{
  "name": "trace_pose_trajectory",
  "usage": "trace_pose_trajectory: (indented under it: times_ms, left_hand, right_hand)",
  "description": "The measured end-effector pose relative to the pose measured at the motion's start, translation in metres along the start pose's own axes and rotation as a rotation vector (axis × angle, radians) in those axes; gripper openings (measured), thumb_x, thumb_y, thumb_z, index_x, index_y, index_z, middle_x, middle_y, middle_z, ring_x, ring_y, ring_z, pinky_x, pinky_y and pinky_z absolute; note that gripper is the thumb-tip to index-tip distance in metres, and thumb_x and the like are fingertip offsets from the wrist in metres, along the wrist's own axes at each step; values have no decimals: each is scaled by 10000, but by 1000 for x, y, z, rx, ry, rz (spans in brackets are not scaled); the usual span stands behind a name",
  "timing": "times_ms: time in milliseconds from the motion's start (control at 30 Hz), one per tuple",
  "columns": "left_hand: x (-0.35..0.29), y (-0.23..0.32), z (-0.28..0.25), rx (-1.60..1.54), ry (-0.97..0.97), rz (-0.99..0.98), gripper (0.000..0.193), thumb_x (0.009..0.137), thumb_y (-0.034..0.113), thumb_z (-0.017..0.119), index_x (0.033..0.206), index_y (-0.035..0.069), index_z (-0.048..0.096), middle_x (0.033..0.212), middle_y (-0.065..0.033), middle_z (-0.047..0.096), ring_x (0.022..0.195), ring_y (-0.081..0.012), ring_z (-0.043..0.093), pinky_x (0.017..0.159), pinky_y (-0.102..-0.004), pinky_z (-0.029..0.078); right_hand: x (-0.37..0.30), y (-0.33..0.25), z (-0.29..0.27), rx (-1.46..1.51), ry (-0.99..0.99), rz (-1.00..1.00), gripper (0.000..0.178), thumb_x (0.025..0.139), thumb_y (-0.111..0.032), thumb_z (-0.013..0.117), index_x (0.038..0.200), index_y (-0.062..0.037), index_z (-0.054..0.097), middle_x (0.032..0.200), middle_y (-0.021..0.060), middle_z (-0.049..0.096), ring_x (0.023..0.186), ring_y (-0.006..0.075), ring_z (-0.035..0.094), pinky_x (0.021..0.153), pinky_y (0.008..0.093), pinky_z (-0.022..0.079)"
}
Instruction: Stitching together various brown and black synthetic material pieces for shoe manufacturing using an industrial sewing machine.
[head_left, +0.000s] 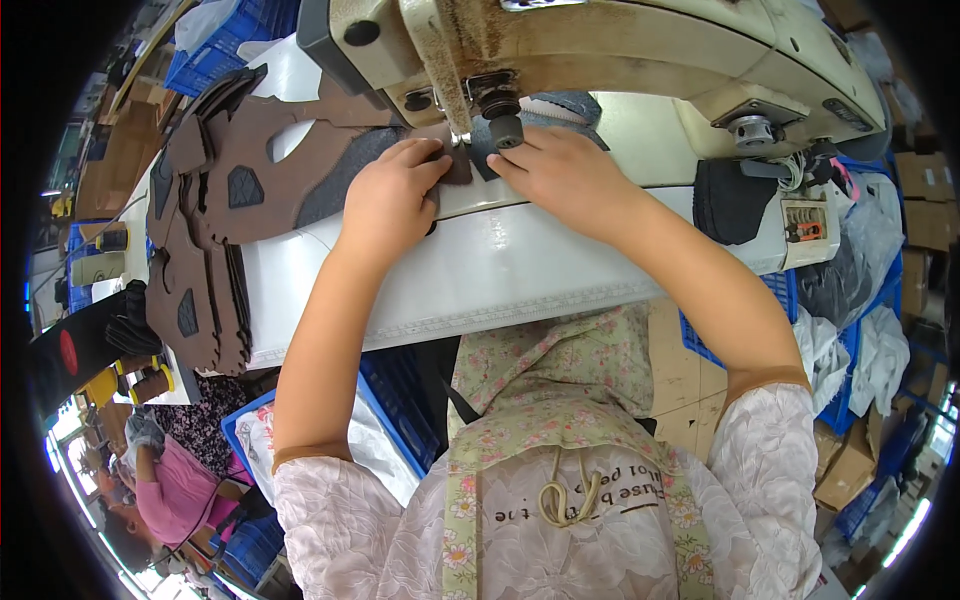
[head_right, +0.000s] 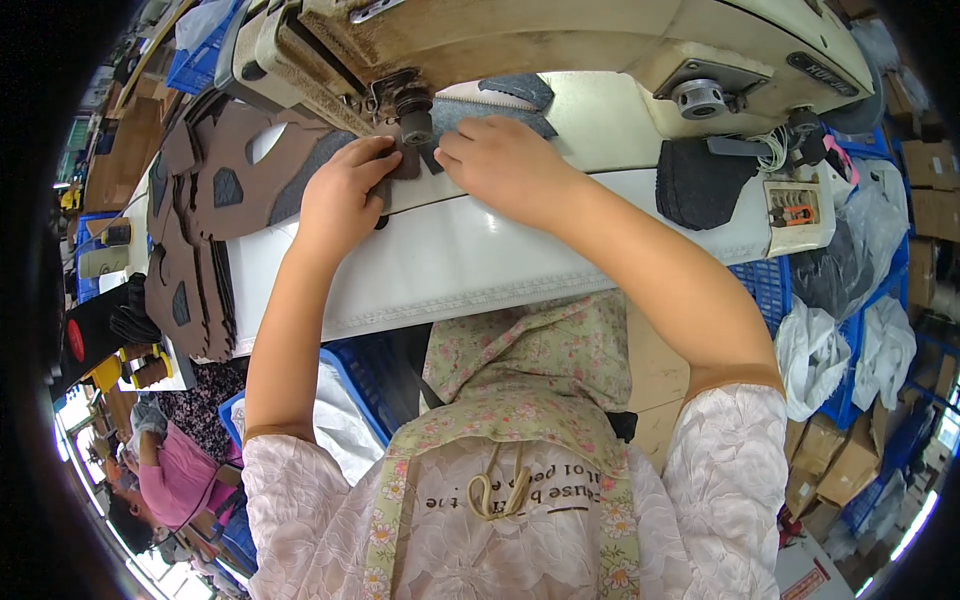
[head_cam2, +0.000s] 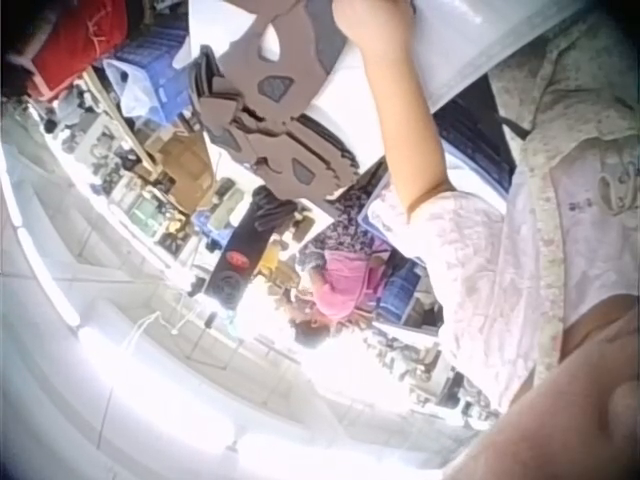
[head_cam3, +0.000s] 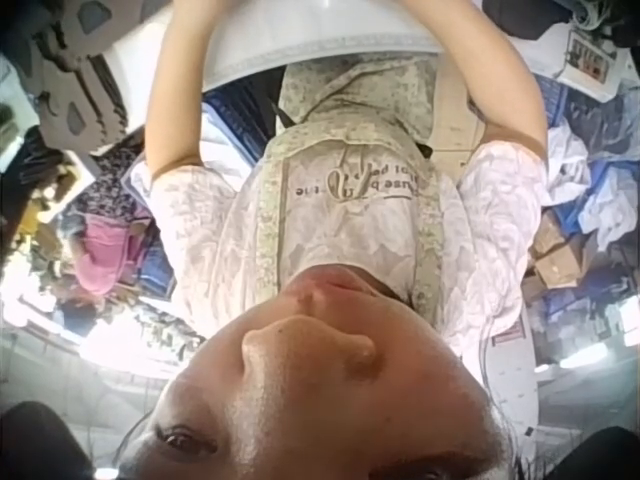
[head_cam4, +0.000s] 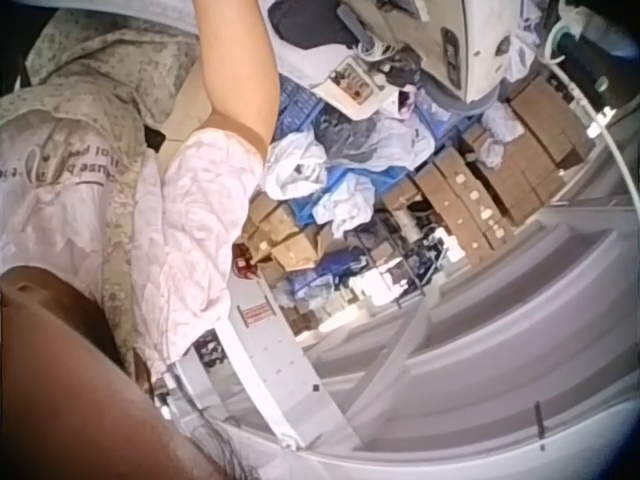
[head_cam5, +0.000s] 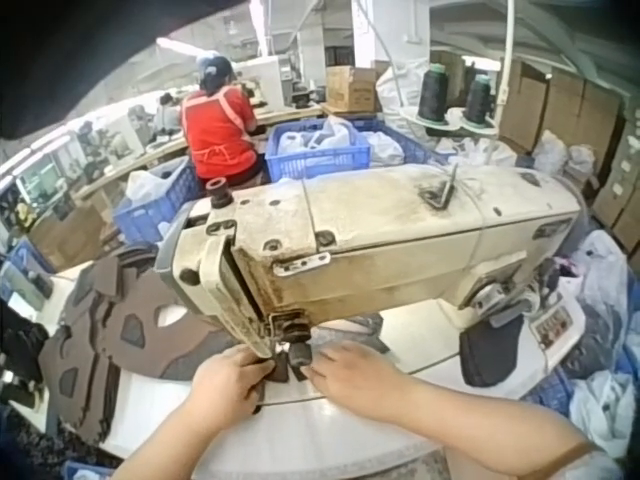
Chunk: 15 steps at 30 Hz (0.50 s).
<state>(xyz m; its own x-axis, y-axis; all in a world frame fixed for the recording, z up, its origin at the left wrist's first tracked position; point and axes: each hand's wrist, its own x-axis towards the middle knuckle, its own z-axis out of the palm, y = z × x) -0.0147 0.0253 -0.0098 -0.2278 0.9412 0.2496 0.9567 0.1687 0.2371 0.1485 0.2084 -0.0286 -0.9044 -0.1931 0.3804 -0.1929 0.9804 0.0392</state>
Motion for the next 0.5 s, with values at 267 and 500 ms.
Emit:
trace_pose_trajectory:
  times_ms: [267,500]
  left_hand:
    - [13,-13,-16,-575,-142,-379,478,687,-115,495,1094,-14,726,1142,-146,717,1076,-240,665,978,-304,474]
    - [29,-20,-22,-663,-285,-493,444,724,-127,499,1094,-33,726,1075,-132,740,1068,-200,670,980,-285,470]
  right_hand:
    - [-7,11,2,87,41,-104,275,787,-126,634,1056,-93,682,962,23,637,940,213,613,766,356,547]
    - [-5,6,10,51,130,-89,84,851,-146,642,874,-73,676,877,28,620,888,213,602,731,348,534]
